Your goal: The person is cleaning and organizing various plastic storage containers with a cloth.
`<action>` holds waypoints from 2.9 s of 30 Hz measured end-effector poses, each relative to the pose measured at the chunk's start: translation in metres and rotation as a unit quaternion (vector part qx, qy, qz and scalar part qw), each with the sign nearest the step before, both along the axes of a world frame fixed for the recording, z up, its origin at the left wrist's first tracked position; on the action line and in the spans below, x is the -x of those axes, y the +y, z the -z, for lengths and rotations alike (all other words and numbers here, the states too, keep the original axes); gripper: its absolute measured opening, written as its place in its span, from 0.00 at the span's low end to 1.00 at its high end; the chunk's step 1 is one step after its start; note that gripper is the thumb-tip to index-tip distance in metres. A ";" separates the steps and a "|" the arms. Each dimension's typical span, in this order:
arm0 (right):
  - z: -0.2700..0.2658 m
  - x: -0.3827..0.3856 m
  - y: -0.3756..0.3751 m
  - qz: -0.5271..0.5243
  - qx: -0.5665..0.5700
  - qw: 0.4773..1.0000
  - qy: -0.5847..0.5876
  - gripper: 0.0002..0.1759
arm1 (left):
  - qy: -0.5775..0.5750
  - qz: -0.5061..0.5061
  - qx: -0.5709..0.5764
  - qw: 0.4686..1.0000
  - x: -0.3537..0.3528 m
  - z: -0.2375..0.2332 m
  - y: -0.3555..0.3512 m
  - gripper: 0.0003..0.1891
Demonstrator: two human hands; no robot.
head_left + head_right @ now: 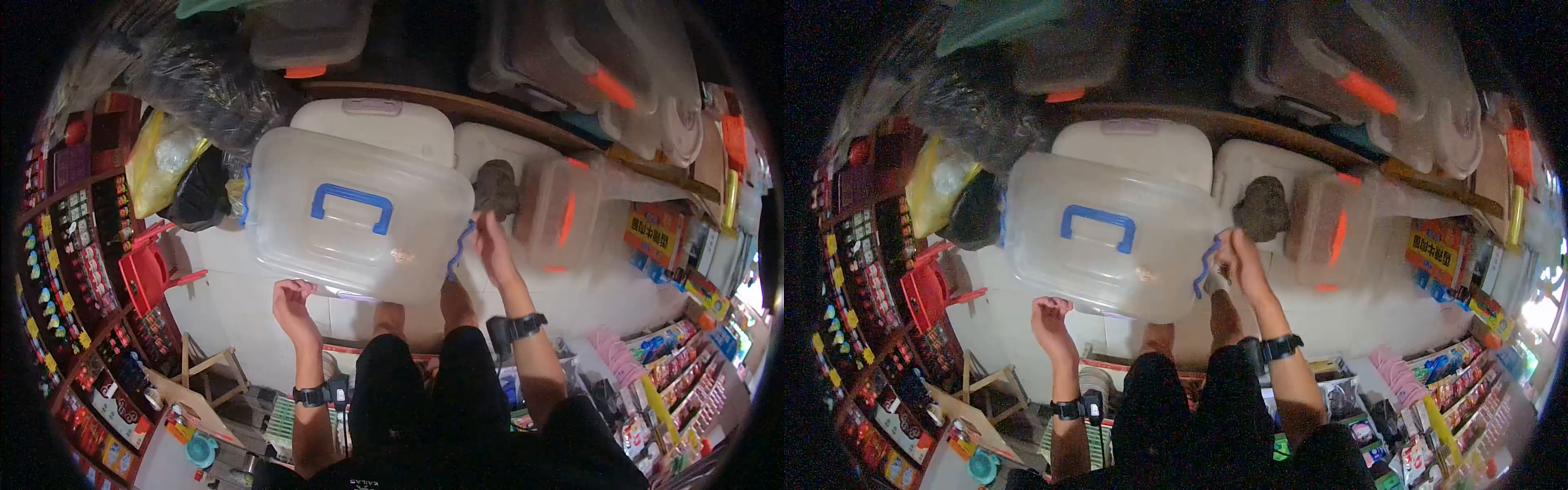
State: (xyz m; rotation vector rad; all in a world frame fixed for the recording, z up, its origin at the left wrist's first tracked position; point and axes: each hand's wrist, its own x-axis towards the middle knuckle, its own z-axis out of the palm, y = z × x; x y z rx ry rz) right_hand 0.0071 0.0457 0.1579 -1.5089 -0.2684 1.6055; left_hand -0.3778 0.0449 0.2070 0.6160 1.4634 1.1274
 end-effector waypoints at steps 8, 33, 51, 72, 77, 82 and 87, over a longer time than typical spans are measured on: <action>0.139 -0.079 -0.006 -0.275 0.089 0.649 -0.704 0.39 | -0.056 -0.131 0.059 0.988 -0.026 -0.013 0.012 0.18; 0.095 -0.123 -0.088 -0.220 0.040 0.912 -0.345 0.31 | 0.103 0.235 0.143 0.956 -0.126 0.019 -0.185 0.09; -0.253 0.018 -0.071 -0.242 -0.177 0.838 -0.455 0.16 | 0.176 0.123 -0.017 0.977 -0.118 -0.151 -0.148 0.19; -0.070 0.051 0.004 -0.105 -0.029 0.969 -0.224 0.24 | 0.619 0.235 -0.175 0.729 -0.171 -0.086 0.036 0.37; -0.063 0.051 -0.001 -0.096 -0.060 0.982 -0.153 0.25 | 0.602 0.373 -0.251 0.660 -0.163 -0.073 0.032 0.37; -0.032 0.057 -0.013 -0.009 0.045 0.998 -0.040 0.32 | 0.547 0.533 -0.285 0.579 -0.160 -0.092 0.044 0.33; -0.050 0.081 0.000 0.106 -0.054 0.990 -0.076 0.35 | 0.579 0.532 -0.261 0.560 -0.177 -0.091 0.061 0.31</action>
